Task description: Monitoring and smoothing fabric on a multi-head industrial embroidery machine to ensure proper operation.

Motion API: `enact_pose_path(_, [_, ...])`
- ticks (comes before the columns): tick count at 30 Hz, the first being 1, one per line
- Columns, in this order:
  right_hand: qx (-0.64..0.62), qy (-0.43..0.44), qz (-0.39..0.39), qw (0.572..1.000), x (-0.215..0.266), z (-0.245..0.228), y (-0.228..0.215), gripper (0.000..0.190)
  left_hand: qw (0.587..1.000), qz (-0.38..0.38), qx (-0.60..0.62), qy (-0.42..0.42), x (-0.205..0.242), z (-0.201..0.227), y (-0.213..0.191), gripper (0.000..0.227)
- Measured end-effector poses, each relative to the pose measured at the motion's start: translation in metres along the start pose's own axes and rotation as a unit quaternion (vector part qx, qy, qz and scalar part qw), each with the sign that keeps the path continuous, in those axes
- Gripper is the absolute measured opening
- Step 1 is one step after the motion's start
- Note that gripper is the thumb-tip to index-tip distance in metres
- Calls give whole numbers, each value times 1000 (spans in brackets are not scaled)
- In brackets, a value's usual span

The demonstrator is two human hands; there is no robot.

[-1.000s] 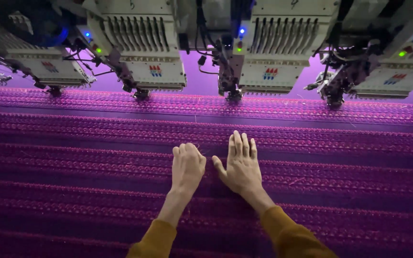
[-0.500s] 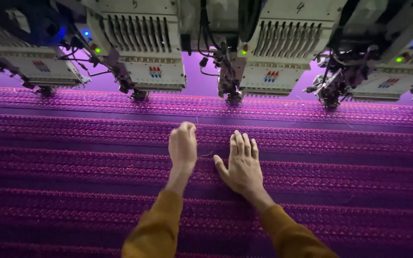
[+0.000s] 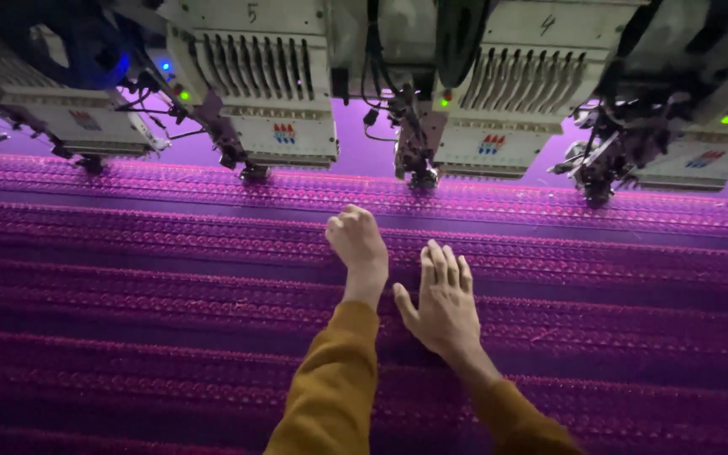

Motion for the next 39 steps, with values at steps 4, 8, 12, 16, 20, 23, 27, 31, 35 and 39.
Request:
enact_pose_path(4, [10, -3, -5, 1000, -1, -2, 0, 79, 993, 41, 107, -23, 10, -22, -8, 21])
enact_pose_path(8, [35, -17, -4, 999, 1, -2, 5, 81, 982, -28, 184, 17, 22, -32, -25, 17])
enact_pose_path(12, [33, -9, -20, 999, -3, 0, 4, 83, 959, 23, 278, 42, 41, -42, -41, 19])
enact_pose_path(16, [29, -7, -31, 999, 5, 5, 10, 85, 918, -35, 393, 43, 73, -68, -47, 26])
enact_pose_path(20, [-2, -50, -65, 997, 29, -3, 2, 78, 924, -45, 374, 67, 116, -88, -88, 21])
enact_pose_path(23, [-4, -68, -90, 994, 55, -9, -8, 76, 938, -61, 339, 43, 139, -101, -108, 19])
enact_pose_path(27, [-2, -68, -154, 986, 75, -10, -11, 78, 965, -74, 243, 56, 131, -94, -105, 22])
enact_pose_path(31, [-4, -54, -195, 979, 83, -19, -25, 78, 980, -81, 169, 68, 108, -81, -88, 12])
enact_pose_path(35, [8, -39, -232, 972, 84, -21, -24, 81, 986, -47, 37, 155, 95, -57, -66, 6])
enact_pose_path(39, [20, -27, -240, 970, 86, -24, -25, 79, 984, -70, 1, 166, 100, -53, -39, 16])
Point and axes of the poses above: each hand's wrist, its own x-axis away from the middle knuckle, its own y-axis out of the palm, z = x × y, the point moved 7 cm from there along -x, towards the middle knuckle, and after that the axes turned 8 degrees about -x, right-handed, at the moved point
